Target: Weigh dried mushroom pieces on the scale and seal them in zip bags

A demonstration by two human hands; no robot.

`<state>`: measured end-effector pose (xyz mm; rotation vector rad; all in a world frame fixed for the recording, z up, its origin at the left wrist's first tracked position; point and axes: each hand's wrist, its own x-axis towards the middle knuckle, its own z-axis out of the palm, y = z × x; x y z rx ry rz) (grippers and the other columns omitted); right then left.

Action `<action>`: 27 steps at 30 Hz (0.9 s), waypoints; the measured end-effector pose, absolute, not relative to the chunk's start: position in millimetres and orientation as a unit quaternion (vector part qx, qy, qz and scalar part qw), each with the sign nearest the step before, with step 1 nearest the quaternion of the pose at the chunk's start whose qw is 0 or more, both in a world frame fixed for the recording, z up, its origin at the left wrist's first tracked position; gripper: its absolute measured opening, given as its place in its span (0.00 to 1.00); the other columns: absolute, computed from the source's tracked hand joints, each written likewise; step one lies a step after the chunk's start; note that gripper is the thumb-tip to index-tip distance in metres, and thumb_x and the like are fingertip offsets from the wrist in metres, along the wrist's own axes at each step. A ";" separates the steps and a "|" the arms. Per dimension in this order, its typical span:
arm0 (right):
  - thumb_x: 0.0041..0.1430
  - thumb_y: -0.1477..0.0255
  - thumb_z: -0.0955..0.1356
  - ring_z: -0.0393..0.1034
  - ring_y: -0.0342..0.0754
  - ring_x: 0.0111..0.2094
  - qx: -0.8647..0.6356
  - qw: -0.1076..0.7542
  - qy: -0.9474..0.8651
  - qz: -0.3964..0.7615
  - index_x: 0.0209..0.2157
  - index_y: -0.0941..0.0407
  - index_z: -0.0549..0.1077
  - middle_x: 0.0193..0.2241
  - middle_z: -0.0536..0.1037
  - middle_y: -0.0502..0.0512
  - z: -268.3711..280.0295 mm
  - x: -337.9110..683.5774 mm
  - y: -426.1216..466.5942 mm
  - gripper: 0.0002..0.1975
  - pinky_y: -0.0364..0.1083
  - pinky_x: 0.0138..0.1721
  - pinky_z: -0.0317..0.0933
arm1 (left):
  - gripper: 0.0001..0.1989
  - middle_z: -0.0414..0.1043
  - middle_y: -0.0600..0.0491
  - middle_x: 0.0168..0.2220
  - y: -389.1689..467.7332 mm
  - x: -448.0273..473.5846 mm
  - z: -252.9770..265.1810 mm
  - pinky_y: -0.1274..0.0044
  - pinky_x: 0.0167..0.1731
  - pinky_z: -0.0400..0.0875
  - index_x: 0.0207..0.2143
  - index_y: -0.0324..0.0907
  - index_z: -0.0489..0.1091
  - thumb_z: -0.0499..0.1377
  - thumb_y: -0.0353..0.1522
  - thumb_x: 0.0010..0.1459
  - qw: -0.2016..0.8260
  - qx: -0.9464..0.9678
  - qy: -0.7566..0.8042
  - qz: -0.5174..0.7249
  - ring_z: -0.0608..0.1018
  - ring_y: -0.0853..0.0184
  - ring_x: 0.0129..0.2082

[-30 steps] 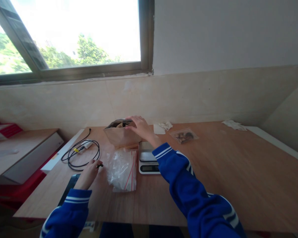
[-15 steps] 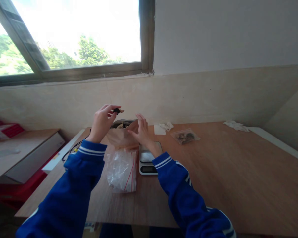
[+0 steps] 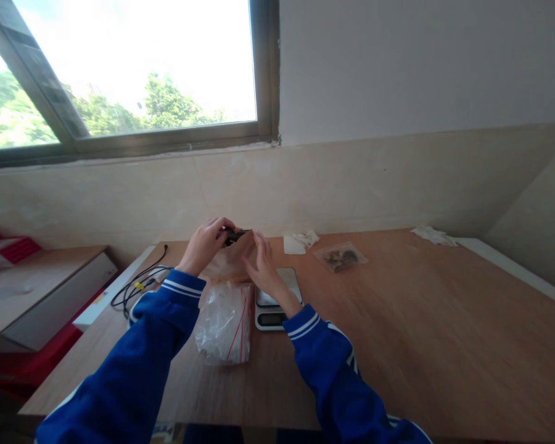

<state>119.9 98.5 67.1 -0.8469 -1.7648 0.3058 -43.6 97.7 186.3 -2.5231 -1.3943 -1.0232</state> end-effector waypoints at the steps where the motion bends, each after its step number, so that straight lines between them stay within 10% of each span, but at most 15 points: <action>1: 0.64 0.63 0.61 0.44 0.54 0.66 -0.355 0.547 -0.744 0.143 0.65 0.53 0.43 0.63 0.52 0.65 65.9 118.7 99.0 0.33 0.59 0.65 0.45 | 0.12 0.74 0.50 0.40 96.2 -44.6 185.6 0.71 0.45 0.68 0.40 0.44 0.71 0.51 0.24 0.57 0.038 -0.827 -0.455 -0.327 0.74 0.63 0.42; 18: 0.61 0.69 0.62 0.55 0.52 0.60 -0.412 0.542 -0.708 0.187 0.57 0.54 0.60 0.56 0.62 0.62 37.3 119.8 76.9 0.22 0.55 0.58 0.57 | 0.11 0.74 0.51 0.44 80.3 -60.3 175.0 0.68 0.49 0.61 0.40 0.45 0.73 0.50 0.33 0.63 0.081 -0.842 -0.456 -0.278 0.73 0.62 0.47; 27: 0.65 0.63 0.59 0.73 0.51 0.37 -0.494 0.376 -0.711 0.330 0.36 0.57 0.71 0.32 0.77 0.58 28.7 113.8 33.2 0.14 0.47 0.40 0.63 | 0.12 0.69 0.46 0.45 32.8 -92.1 129.5 0.65 0.50 0.62 0.44 0.41 0.68 0.51 0.32 0.60 0.110 -0.617 -0.571 -0.531 0.70 0.59 0.48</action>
